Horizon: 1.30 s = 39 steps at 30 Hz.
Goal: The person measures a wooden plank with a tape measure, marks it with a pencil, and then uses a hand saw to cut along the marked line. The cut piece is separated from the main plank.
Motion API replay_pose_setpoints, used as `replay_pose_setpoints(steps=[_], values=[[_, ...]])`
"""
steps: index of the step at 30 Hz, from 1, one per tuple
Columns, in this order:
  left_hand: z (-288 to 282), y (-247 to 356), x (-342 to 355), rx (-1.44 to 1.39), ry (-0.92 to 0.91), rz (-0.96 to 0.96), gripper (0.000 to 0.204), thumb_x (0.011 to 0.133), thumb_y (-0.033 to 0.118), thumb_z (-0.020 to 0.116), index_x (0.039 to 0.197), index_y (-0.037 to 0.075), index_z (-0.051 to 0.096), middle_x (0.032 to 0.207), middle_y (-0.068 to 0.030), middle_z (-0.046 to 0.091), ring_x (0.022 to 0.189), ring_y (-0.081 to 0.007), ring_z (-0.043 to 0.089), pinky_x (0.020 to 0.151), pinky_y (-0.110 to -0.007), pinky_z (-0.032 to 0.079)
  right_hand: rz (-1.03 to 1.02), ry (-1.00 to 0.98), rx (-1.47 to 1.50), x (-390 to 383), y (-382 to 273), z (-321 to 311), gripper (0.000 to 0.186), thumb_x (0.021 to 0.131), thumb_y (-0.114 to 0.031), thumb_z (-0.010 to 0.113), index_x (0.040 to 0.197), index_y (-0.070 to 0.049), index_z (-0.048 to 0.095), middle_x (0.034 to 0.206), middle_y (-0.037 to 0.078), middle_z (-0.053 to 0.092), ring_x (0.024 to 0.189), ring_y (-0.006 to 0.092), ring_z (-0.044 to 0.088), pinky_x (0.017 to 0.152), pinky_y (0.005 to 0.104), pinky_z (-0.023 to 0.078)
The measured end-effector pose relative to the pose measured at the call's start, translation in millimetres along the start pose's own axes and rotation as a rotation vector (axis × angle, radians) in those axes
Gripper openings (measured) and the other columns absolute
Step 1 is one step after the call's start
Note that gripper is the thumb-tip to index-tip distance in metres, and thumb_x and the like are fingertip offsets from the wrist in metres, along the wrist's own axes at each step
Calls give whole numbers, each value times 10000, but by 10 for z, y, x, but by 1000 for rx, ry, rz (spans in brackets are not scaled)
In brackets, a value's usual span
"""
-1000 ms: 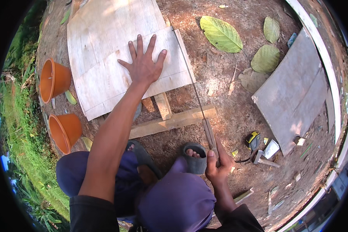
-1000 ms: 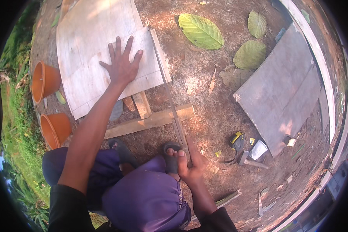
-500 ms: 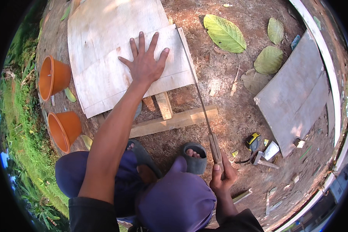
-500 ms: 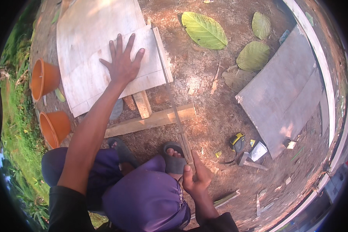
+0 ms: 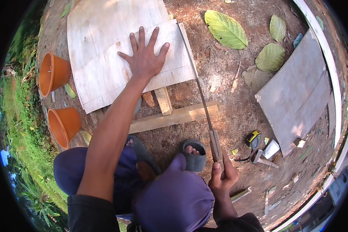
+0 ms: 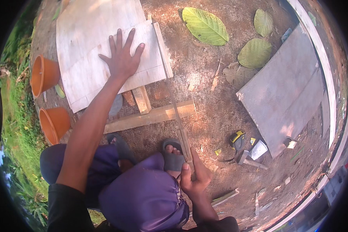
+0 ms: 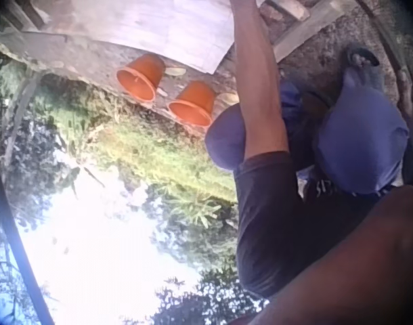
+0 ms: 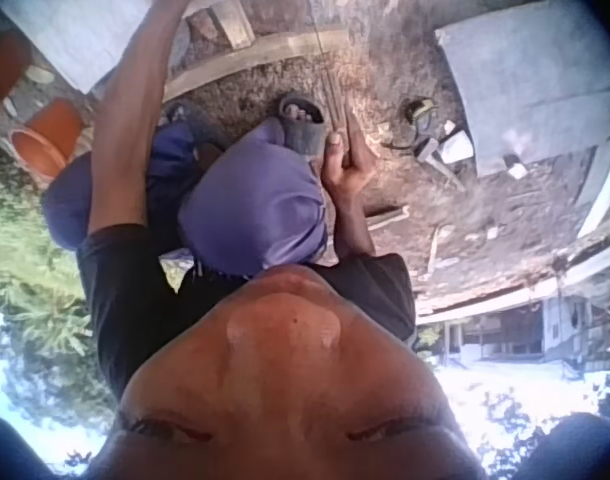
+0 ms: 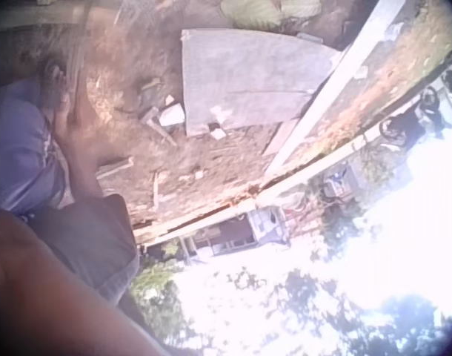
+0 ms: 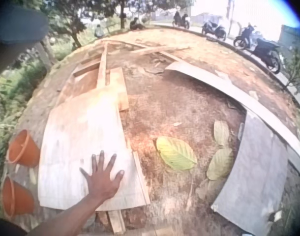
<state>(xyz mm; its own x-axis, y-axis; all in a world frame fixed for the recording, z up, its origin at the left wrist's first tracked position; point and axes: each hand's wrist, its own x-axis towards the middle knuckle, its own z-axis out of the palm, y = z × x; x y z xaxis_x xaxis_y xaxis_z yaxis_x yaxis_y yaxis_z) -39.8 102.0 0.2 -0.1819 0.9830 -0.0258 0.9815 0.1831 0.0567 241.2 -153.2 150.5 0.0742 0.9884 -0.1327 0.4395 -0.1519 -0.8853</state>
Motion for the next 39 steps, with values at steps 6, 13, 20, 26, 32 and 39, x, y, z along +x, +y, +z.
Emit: replay_pose_setpoints(steps=[6,13,20,26,32,39], values=[[-1,4,45,-32,-36,-13,740,996,745,371,1636,377,320,1752,-92,143,1609,-404,53,1114,-874,-5,238,-81,36,597,-170,302,451,991,-135,616,1348,140,599,945,198,776,841,250,792,709,324,606],[10,-6,58,6,6,-10,748,992,760,355,1636,381,316,1753,-86,144,1612,-392,46,1122,-866,-2,34,-25,-66,-91,29,-40,463,961,-113,665,1364,105,608,883,184,759,695,213,751,656,304,575],[10,-43,70,-39,-34,-24,751,990,753,370,1641,384,302,1754,-93,137,1611,-397,36,1123,-863,-12,133,-22,80,351,29,283,450,965,-115,655,1350,116,614,909,223,756,772,237,767,697,334,584],[1,-7,39,-31,-32,-16,753,990,752,368,1644,387,290,1756,-87,129,1612,-395,26,1126,-861,-16,18,3,-15,-65,10,-53,441,978,-121,627,1348,118,613,937,223,766,818,251,783,717,327,596],[-4,-4,84,-37,-46,-22,754,991,753,369,1645,387,288,1754,-92,131,1611,-399,31,1126,-863,-7,150,-57,6,436,-72,244,462,977,-145,623,1347,131,607,922,216,768,831,253,788,705,331,602],[-7,-6,41,-27,-19,-16,740,993,752,367,1636,388,317,1754,-93,132,1610,-403,40,1125,-865,0,69,-27,-70,-93,-48,-68,439,949,-106,651,1337,98,629,890,206,765,729,268,771,674,333,591]])
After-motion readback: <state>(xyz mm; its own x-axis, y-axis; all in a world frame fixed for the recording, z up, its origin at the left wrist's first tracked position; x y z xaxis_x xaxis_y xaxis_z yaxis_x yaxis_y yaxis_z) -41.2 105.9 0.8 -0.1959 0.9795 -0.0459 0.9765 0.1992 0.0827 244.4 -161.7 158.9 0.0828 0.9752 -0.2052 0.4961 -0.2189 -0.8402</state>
